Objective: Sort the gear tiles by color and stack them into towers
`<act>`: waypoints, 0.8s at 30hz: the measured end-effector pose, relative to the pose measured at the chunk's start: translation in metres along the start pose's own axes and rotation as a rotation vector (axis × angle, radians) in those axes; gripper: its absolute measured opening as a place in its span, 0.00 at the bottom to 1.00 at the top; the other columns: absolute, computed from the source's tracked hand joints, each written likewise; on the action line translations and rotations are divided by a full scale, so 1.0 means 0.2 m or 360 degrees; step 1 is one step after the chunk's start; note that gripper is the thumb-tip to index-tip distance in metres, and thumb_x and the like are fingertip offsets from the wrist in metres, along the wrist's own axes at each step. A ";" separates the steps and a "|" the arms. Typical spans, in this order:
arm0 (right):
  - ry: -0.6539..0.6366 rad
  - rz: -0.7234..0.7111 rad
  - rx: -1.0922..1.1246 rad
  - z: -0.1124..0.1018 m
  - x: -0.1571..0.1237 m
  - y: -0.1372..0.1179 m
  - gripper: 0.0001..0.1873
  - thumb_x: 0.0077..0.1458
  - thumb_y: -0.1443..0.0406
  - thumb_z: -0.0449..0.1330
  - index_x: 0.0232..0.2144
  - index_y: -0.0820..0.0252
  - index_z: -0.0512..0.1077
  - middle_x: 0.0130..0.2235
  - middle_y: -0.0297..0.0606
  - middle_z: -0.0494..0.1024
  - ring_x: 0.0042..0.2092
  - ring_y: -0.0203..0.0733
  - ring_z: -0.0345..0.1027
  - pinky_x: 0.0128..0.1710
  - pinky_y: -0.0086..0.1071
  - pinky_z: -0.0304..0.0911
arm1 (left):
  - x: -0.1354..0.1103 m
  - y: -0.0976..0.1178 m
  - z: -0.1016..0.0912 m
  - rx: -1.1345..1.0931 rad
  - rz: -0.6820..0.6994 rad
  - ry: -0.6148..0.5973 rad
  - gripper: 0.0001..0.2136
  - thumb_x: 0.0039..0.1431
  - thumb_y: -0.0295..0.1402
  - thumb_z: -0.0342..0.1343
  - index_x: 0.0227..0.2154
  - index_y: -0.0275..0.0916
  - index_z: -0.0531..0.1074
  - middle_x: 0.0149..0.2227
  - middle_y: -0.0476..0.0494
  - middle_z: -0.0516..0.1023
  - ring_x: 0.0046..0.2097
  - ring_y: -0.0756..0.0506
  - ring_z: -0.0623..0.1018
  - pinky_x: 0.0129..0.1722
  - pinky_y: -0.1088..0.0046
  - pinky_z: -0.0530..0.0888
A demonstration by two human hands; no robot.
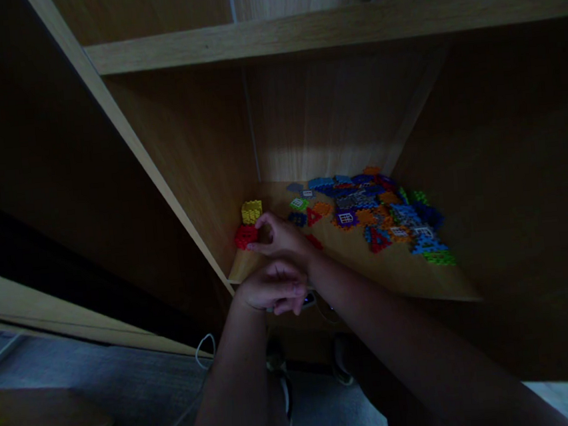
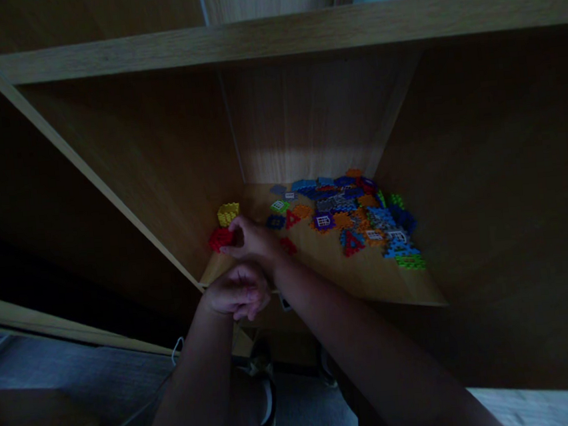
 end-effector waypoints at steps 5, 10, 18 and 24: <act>-0.0014 -0.0010 0.0017 0.01 -0.01 0.00 0.26 0.52 0.63 0.75 0.50 0.53 0.69 0.53 0.40 0.79 0.50 0.44 0.76 0.51 0.39 0.70 | 0.00 0.01 0.00 -0.0022 0.0036 -0.0008 0.27 0.55 0.62 0.65 0.20 0.40 0.76 0.12 0.48 0.67 0.11 0.52 0.58 0.17 0.72 0.52; -0.0026 -0.0021 0.0022 0.02 0.00 0.00 0.28 0.52 0.63 0.76 0.50 0.53 0.69 0.53 0.42 0.79 0.52 0.46 0.76 0.53 0.41 0.70 | 0.00 -0.01 -0.01 0.0004 0.0026 0.0001 0.27 0.55 0.62 0.64 0.22 0.40 0.78 0.13 0.48 0.67 0.12 0.52 0.59 0.18 0.72 0.53; -0.0024 -0.0046 -0.0009 0.03 -0.01 0.00 0.29 0.53 0.60 0.76 0.53 0.53 0.69 0.55 0.43 0.79 0.55 0.47 0.76 0.56 0.42 0.70 | 0.00 0.01 0.00 -0.0022 0.0057 -0.0038 0.25 0.57 0.60 0.64 0.25 0.40 0.79 0.13 0.50 0.65 0.12 0.52 0.59 0.17 0.72 0.53; -0.0039 -0.0057 -0.0058 0.04 -0.02 -0.01 0.30 0.55 0.60 0.75 0.56 0.53 0.69 0.55 0.41 0.79 0.55 0.45 0.77 0.56 0.40 0.71 | 0.01 0.03 0.02 -0.0174 0.0197 -0.0139 0.22 0.60 0.52 0.66 0.27 0.34 0.79 0.13 0.52 0.66 0.12 0.54 0.59 0.17 0.75 0.52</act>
Point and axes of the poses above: each hand's wrist, its own x-axis towards the middle knuckle, its own z-axis out of the palm, y = z × x, the point moved 9 cm from there along x, towards the middle knuckle
